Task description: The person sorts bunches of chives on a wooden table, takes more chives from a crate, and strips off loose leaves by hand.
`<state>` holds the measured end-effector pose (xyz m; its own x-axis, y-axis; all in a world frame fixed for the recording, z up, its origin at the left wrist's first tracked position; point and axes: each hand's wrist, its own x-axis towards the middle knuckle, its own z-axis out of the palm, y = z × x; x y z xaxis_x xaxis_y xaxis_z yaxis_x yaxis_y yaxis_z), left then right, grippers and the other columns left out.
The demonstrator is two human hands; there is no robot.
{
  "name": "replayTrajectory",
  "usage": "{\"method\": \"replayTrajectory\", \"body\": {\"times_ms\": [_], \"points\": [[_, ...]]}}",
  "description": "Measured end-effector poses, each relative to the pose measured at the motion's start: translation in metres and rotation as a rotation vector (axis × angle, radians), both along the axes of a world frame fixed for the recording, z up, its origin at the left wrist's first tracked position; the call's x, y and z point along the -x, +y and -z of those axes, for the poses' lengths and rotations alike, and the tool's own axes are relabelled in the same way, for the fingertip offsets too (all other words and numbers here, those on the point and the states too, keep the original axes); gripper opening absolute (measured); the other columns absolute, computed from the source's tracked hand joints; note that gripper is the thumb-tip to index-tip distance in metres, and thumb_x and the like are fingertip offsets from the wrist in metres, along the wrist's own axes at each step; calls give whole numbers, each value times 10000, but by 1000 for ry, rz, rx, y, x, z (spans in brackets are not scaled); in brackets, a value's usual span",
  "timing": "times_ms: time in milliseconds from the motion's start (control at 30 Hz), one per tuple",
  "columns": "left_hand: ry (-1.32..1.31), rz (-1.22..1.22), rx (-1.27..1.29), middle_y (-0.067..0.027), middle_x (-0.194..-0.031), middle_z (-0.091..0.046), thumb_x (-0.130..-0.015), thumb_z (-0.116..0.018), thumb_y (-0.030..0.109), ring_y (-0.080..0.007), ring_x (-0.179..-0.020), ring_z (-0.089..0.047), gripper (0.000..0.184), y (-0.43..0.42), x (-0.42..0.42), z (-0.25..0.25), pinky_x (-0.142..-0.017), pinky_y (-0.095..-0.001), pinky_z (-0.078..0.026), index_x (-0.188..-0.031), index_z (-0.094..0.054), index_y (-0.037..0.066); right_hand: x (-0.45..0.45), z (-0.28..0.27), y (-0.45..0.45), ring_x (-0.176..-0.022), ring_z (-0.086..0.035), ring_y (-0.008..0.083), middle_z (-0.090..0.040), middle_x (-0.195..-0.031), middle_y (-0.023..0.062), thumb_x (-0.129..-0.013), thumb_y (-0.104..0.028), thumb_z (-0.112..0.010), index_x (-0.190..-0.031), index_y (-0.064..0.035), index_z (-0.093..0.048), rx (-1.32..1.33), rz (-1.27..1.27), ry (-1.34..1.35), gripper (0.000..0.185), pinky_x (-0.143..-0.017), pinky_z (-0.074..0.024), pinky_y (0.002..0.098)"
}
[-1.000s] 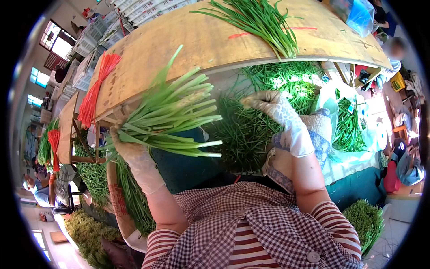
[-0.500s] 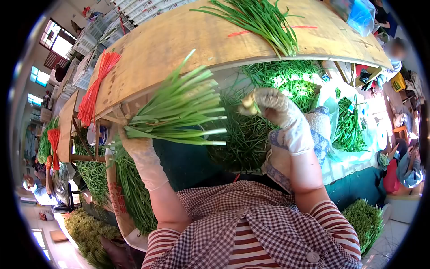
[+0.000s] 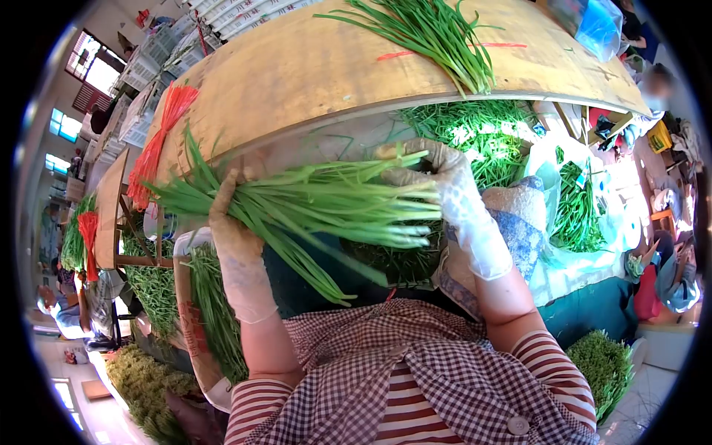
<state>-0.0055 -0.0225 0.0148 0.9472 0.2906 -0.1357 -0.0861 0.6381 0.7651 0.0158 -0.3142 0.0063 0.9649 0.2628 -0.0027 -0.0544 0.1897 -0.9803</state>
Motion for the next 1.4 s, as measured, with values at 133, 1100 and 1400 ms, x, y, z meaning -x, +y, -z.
{"method": "replayTrajectory", "body": {"times_ms": [133,1100,1400], "points": [[-159,-55,216,-40,-856,-635,-940,-505,157,-173,-860,-619,135,2,-11,15,-670,-334,-545,-890,-593,68,-18,31,-2,-819,-635,104,-704,-957,65,-898,-100,-609,-1065,-44,-684,-380,74,-3,191,-783,-513,249],[-332,-75,241,-53,-777,-570,-941,-551,271,-217,-840,-569,211,15,-6,39,-863,-402,-506,-823,-526,97,-39,37,-41,-940,-647,217,-699,-986,106,-782,-115,-724,-1013,-81,-713,570,407,-351,234,-886,-488,324],[-351,-112,248,20,-663,-472,-935,-573,274,-154,-708,-543,177,-15,-7,33,-905,-396,-481,-858,-539,118,-10,35,12,-1067,-580,241,-592,-1217,135,-799,-44,-693,-1068,-39,-638,358,313,-626,275,-856,-499,323]]}}
